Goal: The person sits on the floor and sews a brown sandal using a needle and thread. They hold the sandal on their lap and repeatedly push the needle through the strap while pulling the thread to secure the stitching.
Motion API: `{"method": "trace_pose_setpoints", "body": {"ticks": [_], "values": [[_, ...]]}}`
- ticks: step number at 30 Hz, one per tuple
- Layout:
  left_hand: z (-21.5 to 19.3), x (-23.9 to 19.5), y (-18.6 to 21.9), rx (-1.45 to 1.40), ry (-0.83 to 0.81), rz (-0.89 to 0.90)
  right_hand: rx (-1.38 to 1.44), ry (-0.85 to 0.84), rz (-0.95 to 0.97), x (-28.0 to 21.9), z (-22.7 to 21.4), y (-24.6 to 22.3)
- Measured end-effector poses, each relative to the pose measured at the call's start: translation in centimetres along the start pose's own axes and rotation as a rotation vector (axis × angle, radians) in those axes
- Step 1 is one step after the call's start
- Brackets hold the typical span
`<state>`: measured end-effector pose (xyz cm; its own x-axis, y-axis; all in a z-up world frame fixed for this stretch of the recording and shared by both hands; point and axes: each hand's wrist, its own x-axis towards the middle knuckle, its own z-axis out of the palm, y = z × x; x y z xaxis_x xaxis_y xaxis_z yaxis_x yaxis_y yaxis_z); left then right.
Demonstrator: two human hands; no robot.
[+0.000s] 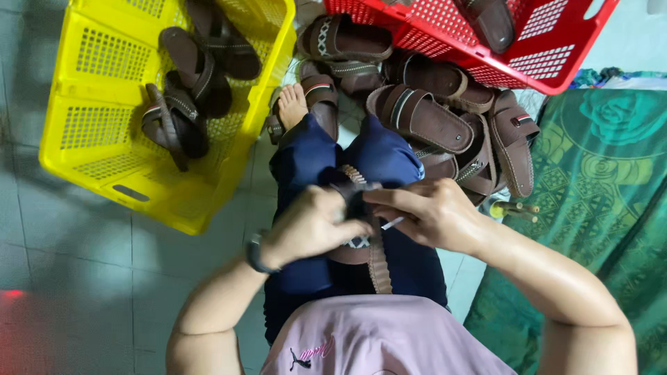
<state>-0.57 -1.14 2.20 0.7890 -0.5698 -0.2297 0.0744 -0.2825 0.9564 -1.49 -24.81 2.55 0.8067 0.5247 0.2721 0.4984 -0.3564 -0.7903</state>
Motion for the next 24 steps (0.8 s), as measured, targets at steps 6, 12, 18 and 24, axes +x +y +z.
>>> {"method": "trace_pose_setpoints", "body": {"ticks": [6,12,18,24], "values": [[-7.7,-4.6,-5.4,0.244,0.364,-0.008,-0.228,0.015,-0.165,0.1,-2.3,-3.2],[-13.3,-8.7,-8.1,1.200,0.605,-0.611,-0.378,-0.238,-0.024,-2.9,-1.3,-1.2],[-1.3,-4.0,-0.9,0.277,0.301,0.186,-0.491,-0.256,-0.090,-1.3,-1.5,-1.1],[-0.1,-0.7,-2.0,0.264,0.072,0.172,-0.603,-0.469,-0.141,0.7,-3.8,-2.6]]}}
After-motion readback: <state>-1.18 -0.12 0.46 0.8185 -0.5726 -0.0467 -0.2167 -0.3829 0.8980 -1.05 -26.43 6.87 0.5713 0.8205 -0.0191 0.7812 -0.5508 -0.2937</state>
